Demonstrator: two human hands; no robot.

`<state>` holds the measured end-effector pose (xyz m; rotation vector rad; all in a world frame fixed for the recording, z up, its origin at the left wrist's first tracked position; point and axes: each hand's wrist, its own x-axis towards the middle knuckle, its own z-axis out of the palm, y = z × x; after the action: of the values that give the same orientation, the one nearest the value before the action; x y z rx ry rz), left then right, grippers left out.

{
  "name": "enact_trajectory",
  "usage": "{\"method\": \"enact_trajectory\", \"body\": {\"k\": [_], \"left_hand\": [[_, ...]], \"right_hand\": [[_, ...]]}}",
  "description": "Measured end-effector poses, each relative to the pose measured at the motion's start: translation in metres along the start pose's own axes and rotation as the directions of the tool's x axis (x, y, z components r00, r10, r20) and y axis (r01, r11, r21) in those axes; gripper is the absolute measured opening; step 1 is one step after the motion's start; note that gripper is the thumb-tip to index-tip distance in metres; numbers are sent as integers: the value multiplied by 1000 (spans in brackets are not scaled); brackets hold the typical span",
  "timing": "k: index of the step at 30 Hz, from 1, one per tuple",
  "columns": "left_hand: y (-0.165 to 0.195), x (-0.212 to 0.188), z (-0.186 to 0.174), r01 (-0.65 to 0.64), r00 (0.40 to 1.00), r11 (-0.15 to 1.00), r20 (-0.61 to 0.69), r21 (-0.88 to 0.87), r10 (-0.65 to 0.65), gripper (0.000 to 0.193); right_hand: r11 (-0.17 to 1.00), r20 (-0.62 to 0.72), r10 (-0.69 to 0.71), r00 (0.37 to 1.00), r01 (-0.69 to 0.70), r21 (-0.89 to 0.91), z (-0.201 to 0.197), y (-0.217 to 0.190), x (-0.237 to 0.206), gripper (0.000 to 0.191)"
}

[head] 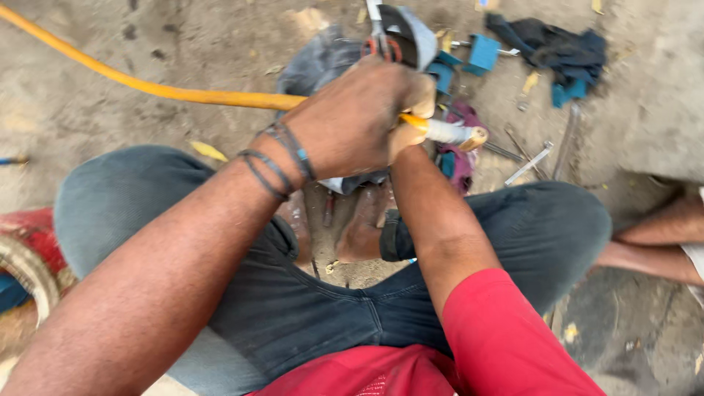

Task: The person sits on the ground and wraps a yellow hose fitting with white thread, then applies blue tape over it. They use scissors to cut the tape and continue wrapping the fitting with additional layers of blue tape.

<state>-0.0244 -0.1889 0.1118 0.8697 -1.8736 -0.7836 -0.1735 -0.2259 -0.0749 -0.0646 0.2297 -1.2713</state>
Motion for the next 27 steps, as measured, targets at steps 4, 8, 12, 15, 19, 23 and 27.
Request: {"method": "enact_trajectory", "body": {"k": [4,8,12,15,19,23,27], "left_hand": [[-30,7,1,228,956,968,161,108,-243,19],[-45,22,6,144,989,970,-48,195,-137,23],[-38,36,9,261,965,925,-60,275,-254,19],[-27,47,14,470,870,856,49,214,-490,16],[-13,44,21,493,855,859,105,138,-508,17],[-4,29,23,437,896,895,41,86,-441,20],[-5,27,18,365,930,930,37,50,-367,22]], "right_hand": [[880,7,-82,997,69,470,-5,25,6,22],[951,7,-113,994,110,-289,35,-67,45,23],[211,14,-73,997,29,-977,136,-172,58,25],[234,143,-16,990,143,-962,188,-186,2,25],[274,286,13,958,272,-922,200,-145,-50,30],[261,282,-5,959,274,-926,188,-116,-56,28],[71,420,73,905,415,-907,182,-106,-57,23]]}}
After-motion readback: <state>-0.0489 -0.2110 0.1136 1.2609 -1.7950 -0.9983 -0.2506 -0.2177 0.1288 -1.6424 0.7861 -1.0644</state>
